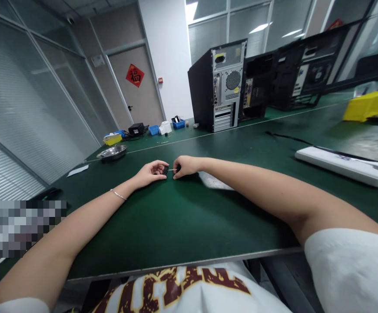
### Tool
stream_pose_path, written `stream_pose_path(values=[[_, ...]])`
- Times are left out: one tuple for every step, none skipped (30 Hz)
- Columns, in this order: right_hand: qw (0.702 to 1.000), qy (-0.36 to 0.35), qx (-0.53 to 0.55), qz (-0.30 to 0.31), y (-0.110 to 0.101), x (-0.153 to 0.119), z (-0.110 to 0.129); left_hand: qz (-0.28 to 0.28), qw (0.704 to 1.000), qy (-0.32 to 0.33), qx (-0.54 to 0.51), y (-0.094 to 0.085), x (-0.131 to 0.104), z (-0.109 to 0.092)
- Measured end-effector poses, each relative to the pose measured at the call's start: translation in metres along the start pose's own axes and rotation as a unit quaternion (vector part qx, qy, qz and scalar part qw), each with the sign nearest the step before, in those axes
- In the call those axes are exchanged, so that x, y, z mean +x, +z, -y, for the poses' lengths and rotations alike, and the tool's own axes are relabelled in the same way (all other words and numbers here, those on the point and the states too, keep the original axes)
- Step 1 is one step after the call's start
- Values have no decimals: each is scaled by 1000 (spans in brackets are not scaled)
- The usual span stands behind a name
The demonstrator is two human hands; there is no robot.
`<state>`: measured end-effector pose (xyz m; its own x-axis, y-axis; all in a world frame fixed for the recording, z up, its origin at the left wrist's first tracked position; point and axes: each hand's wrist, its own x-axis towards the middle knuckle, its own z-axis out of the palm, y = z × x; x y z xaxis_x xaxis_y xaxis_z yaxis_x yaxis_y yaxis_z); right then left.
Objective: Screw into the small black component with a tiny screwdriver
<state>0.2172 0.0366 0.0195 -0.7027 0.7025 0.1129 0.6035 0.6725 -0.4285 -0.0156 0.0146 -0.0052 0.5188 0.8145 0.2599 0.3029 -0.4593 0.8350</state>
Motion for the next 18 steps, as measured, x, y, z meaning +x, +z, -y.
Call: stream_pose_path(values=[[1000,-3,2,-4,0,0,0,-6,1000,-2,-6,0,0,0],[1000,-8,4,-10,0,-1,-1,-12,1000,-3,-13,0,0,1],[1000,-13,6,-18,0,-1,-1,-18,1000,-5,-22,0,0,1],[999,-20,10,-30,0,-1,-1,-23,999,-7,-32,1,0,0],[998,-27,15,-45,1,-2,-1,-29,999,-9,-44,1,0,0],[997,-37,25,-64,1,-2,0,-33,998,-10,-55,1,1,0],[994,-49,38,-86,2,-3,1,-37,997,-11,-65,1,1,0],[990,-63,53,-111,3,-4,2,-41,996,-12,-72,2,1,0],[985,-77,68,-136,4,-4,3,-44,996,-13,-77,3,1,0],[979,-91,80,-162,6,-5,5,-47,996,-13,-80,4,1,0],[974,-102,87,-184,7,-5,6,-47,996,-13,-81,5,1,0],[969,-110,89,-202,9,-6,8,-47,996,-13,-80,6,1,0],[966,-115,87,-212,11,-7,9,-46,996,-12,-78,8,1,0],[966,-117,83,-217,12,-7,10,-44,996,-11,-74,9,1,-1],[966,-117,79,-217,14,-7,11,-42,997,-9,-69,10,1,-1],[967,-114,75,-216,15,-7,12,-42,997,-8,-64,11,0,-2],[968,-111,71,-214,17,-7,12,-42,997,-7,-60,12,0,-2],[969,-108,67,-214,18,-7,12,-43,998,-7,-55,13,0,-3]])
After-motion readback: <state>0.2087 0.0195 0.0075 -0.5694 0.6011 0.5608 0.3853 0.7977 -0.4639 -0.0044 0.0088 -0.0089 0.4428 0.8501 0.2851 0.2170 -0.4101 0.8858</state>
